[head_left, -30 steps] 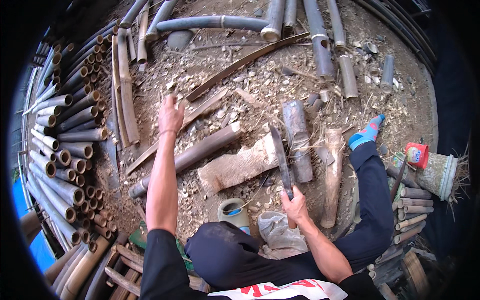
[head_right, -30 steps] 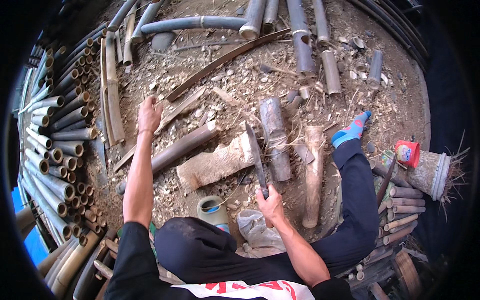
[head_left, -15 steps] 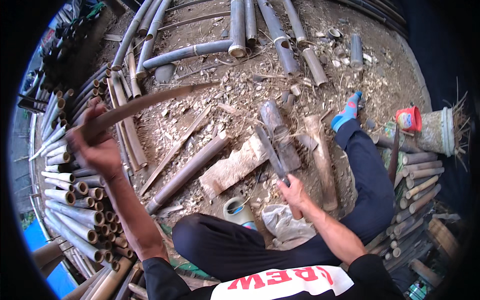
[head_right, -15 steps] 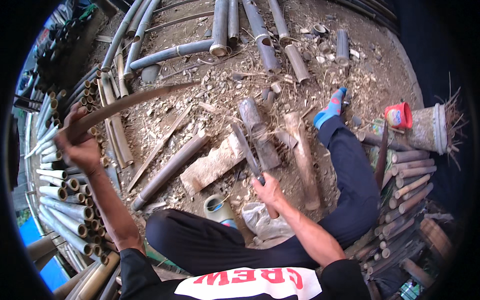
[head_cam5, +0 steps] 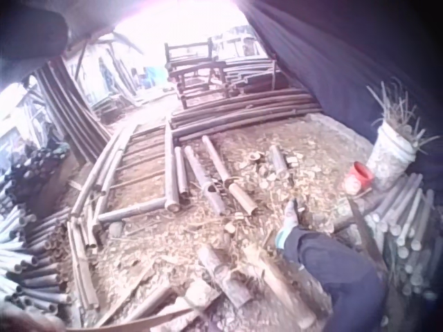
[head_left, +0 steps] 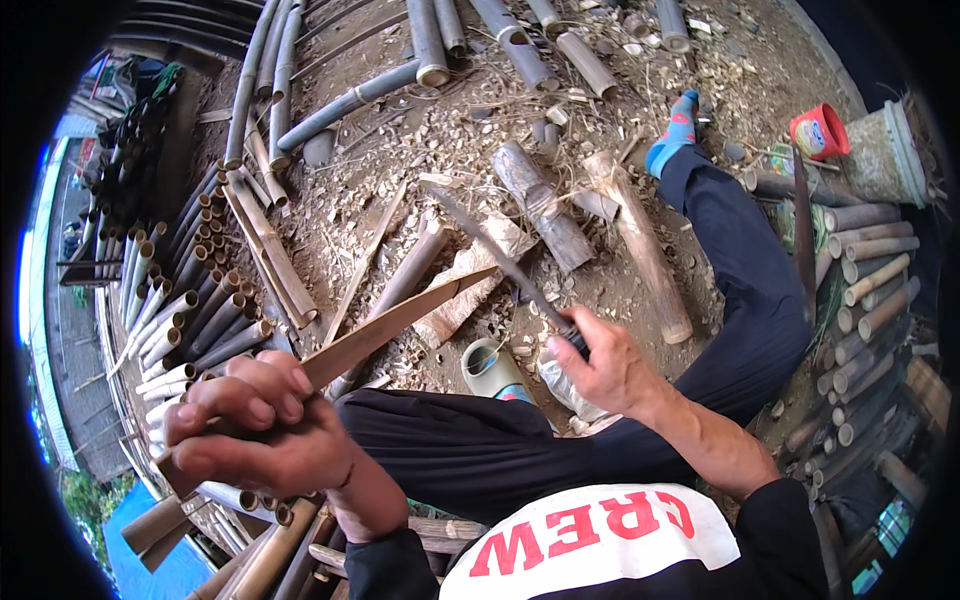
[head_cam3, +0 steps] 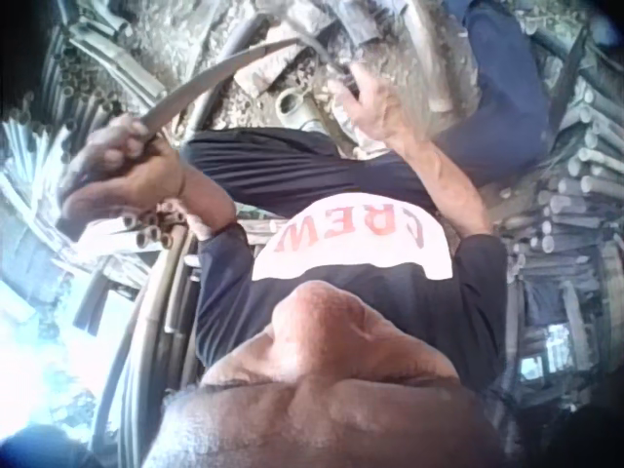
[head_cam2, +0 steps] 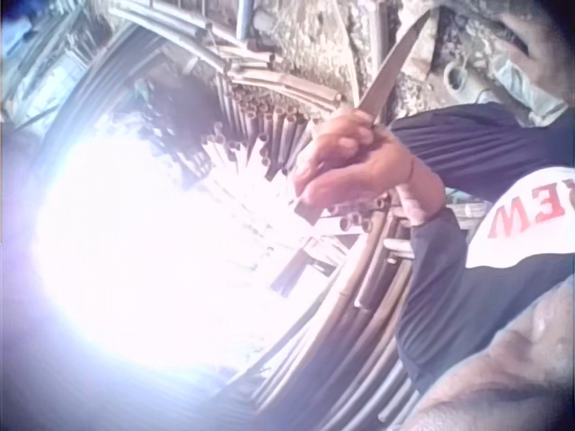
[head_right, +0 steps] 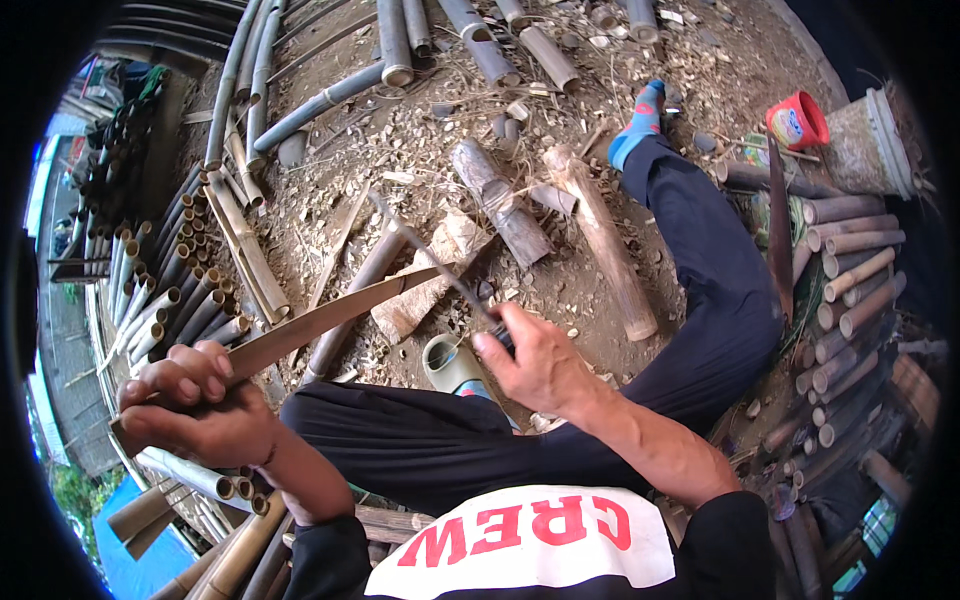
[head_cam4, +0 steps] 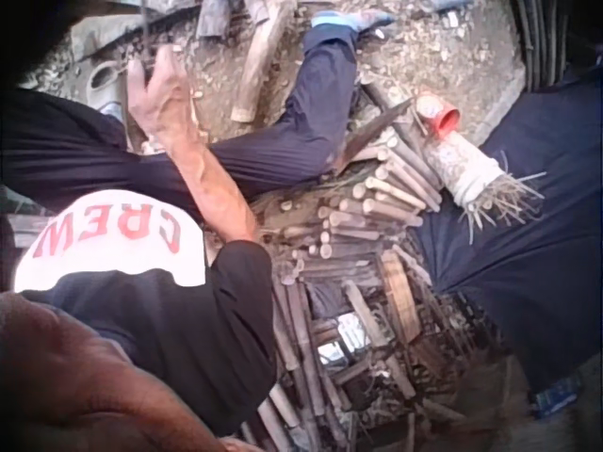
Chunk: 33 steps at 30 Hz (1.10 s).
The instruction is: The person strips the outer layer from a length of bamboo using a knife, then uses a saw to cut the bamboo to length, and finally continues to strip and smooth the bamboo piece.
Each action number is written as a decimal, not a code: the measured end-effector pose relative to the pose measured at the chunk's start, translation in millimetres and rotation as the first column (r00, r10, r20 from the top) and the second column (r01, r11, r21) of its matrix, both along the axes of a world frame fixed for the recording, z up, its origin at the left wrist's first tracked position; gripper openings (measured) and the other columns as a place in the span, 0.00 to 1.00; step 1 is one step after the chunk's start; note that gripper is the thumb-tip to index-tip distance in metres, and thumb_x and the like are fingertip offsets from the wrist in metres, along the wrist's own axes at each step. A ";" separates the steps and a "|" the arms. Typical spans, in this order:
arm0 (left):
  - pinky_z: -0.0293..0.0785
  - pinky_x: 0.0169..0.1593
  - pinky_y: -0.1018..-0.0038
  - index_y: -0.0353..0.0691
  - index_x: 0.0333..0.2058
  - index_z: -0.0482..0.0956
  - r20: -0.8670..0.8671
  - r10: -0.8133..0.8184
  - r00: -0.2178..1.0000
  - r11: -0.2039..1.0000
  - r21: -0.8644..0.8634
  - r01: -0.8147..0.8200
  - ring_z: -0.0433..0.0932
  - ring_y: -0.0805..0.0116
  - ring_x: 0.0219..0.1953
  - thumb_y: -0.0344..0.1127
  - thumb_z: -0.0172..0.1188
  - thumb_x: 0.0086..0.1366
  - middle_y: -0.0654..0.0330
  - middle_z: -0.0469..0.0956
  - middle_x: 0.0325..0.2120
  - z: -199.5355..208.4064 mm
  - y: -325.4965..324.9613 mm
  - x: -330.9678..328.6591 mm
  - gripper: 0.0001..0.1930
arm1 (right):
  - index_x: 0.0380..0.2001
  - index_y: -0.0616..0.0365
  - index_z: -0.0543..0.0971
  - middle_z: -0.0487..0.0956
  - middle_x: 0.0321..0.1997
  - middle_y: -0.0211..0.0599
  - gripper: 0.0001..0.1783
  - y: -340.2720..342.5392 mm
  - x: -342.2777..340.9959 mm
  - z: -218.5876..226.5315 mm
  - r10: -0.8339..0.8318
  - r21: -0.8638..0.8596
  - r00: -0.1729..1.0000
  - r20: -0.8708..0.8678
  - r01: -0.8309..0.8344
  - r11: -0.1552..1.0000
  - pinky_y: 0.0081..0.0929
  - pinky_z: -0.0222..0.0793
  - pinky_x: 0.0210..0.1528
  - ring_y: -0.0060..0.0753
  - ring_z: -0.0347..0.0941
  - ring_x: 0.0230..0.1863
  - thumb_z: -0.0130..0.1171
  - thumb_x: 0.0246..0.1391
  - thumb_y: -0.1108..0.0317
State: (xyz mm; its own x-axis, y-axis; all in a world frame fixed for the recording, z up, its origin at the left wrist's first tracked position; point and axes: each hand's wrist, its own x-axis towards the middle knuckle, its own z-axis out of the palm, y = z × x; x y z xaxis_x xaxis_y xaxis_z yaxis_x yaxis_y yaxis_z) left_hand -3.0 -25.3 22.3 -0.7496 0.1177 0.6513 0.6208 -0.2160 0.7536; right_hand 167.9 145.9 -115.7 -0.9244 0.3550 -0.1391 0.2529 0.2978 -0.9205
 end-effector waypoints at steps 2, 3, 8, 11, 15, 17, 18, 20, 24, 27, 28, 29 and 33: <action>0.63 0.21 0.79 0.47 0.43 0.66 0.015 0.034 0.999 0.999 0.029 -0.034 0.58 0.78 0.16 0.59 0.37 0.72 0.68 0.62 0.20 -2.2 3.2 6.9 0.22 | 0.36 0.65 0.69 0.75 0.26 0.51 0.16 -9.0 -1.6 9.2 0.065 0.012 0.998 0.006 -0.065 0.998 0.43 0.71 0.27 0.52 0.76 0.25 0.54 0.61 0.59; 0.63 0.21 0.79 0.47 0.42 0.66 0.028 0.047 0.998 0.998 0.044 -0.048 0.57 0.78 0.15 0.60 0.37 0.72 0.67 0.62 0.20 -4.0 7.2 10.7 0.22 | 0.35 0.64 0.69 0.75 0.26 0.51 0.16 -12.2 -1.5 15.5 0.094 0.018 0.995 0.014 -0.094 0.995 0.43 0.71 0.26 0.52 0.76 0.25 0.54 0.61 0.60; 0.62 0.20 0.80 0.46 0.34 0.62 -0.037 0.082 0.996 0.997 0.002 -0.082 0.54 0.79 0.14 0.64 0.35 0.70 0.67 0.59 0.19 -4.6 19.7 23.8 0.25 | 0.37 0.64 0.72 0.77 0.30 0.49 0.13 -38.2 -20.7 55.6 0.191 0.124 0.958 -0.212 -0.168 0.978 0.38 0.74 0.25 0.50 0.78 0.26 0.60 0.55 0.65; 0.61 0.20 0.80 0.45 0.33 0.62 -0.040 0.048 0.998 0.999 -0.005 -0.048 0.54 0.79 0.14 0.63 0.35 0.71 0.68 0.58 0.19 -6.1 14.0 24.1 0.25 | 0.33 0.62 0.71 0.75 0.26 0.45 0.12 -40.3 -27.3 35.4 0.149 0.103 0.965 -0.217 -0.129 0.986 0.37 0.74 0.23 0.47 0.77 0.24 0.59 0.55 0.65; 0.61 0.21 0.80 0.45 0.34 0.62 -0.037 0.025 0.999 0.999 0.021 -0.024 0.53 0.79 0.15 0.62 0.36 0.71 0.69 0.58 0.19 -4.3 6.1 21.1 0.24 | 0.35 0.63 0.73 0.74 0.24 0.45 0.11 -41.9 -32.9 41.7 0.168 0.044 0.957 -0.238 -0.162 0.986 0.36 0.73 0.23 0.48 0.75 0.22 0.60 0.54 0.66; 0.61 0.21 0.80 0.45 0.34 0.62 -0.059 0.059 0.997 0.998 0.026 -0.057 0.53 0.79 0.15 0.62 0.37 0.71 0.69 0.58 0.19 -4.7 7.5 21.5 0.24 | 0.35 0.62 0.72 0.74 0.22 0.45 0.12 -50.5 -38.2 50.5 0.154 0.072 0.896 -0.417 -0.136 0.988 0.36 0.73 0.22 0.49 0.75 0.21 0.59 0.55 0.65; 0.59 0.24 0.79 0.45 0.33 0.68 0.000 -0.002 1.000 0.997 0.074 0.002 0.53 0.79 0.17 0.60 0.46 0.69 0.70 0.58 0.18 -5.9 5.5 21.2 0.22 | 0.35 0.62 0.72 0.74 0.23 0.45 0.11 -53.5 -36.8 36.5 0.125 0.076 0.948 -0.292 -0.107 0.991 0.36 0.72 0.22 0.49 0.75 0.21 0.59 0.55 0.65; 0.59 0.24 0.78 0.45 0.33 0.68 -0.002 -0.014 1.000 0.998 0.054 0.014 0.53 0.79 0.17 0.59 0.46 0.70 0.70 0.58 0.18 -3.7 1.2 17.0 0.22 | 0.34 0.61 0.71 0.75 0.23 0.45 0.11 -46.5 -42.7 -10.5 0.071 0.132 0.995 -0.063 -0.062 0.989 0.36 0.72 0.22 0.48 0.75 0.21 0.59 0.56 0.64; 0.57 0.24 0.78 0.45 0.28 0.64 -0.045 0.334 0.942 0.943 0.030 -0.332 0.52 0.79 0.16 0.57 0.49 0.69 0.70 0.55 0.17 -3.5 15.4 21.0 0.21 | 0.31 0.60 0.69 0.75 0.24 0.44 0.12 -50.4 -41.9 -7.7 0.083 0.050 0.969 -0.234 -0.073 0.996 0.38 0.74 0.22 0.47 0.76 0.21 0.58 0.56 0.64; 0.57 0.24 0.78 0.45 0.28 0.64 -0.068 0.346 0.936 0.937 -0.024 -0.348 0.51 0.79 0.16 0.56 0.50 0.68 0.70 0.54 0.17 -3.9 12.0 18.2 0.21 | 0.30 0.61 0.69 0.74 0.24 0.45 0.13 -56.2 -43.4 -9.7 0.097 0.109 0.973 -0.209 -0.076 0.991 0.42 0.73 0.25 0.52 0.76 0.23 0.58 0.55 0.63; 0.56 0.24 0.78 0.45 0.28 0.64 -0.072 0.361 0.930 0.931 -0.019 -0.363 0.51 0.78 0.16 0.55 0.50 0.68 0.70 0.53 0.17 -4.5 15.7 16.5 0.20 | 0.30 0.61 0.69 0.74 0.23 0.45 0.13 -51.8 -43.5 -23.7 0.087 0.068 0.986 -0.142 -0.078 0.995 0.42 0.73 0.25 0.52 0.76 0.23 0.58 0.55 0.63; 0.56 0.24 0.77 0.45 0.28 0.64 -0.070 0.370 0.926 0.928 -0.006 -0.372 0.51 0.78 0.16 0.55 0.50 0.68 0.70 0.53 0.17 -3.1 16.2 16.8 0.20 | 0.30 0.61 0.69 0.74 0.23 0.46 0.13 -46.1 -43.7 -34.6 0.078 0.027 0.994 -0.075 -0.076 0.997 0.42 0.73 0.24 0.52 0.76 0.24 0.58 0.55 0.63; 0.56 0.25 0.77 0.46 0.28 0.65 0.008 0.215 0.976 0.977 0.006 -0.215 0.52 0.78 0.17 0.56 0.51 0.68 0.71 0.53 0.17 -0.8 -12.0 15.4 0.20 | 0.34 0.61 0.74 0.75 0.25 0.43 0.11 -53.8 -46.9 -2.9 0.140 0.056 0.947 -0.288 -0.129 0.990 0.35 0.73 0.25 0.45 0.77 0.24 0.61 0.53 0.65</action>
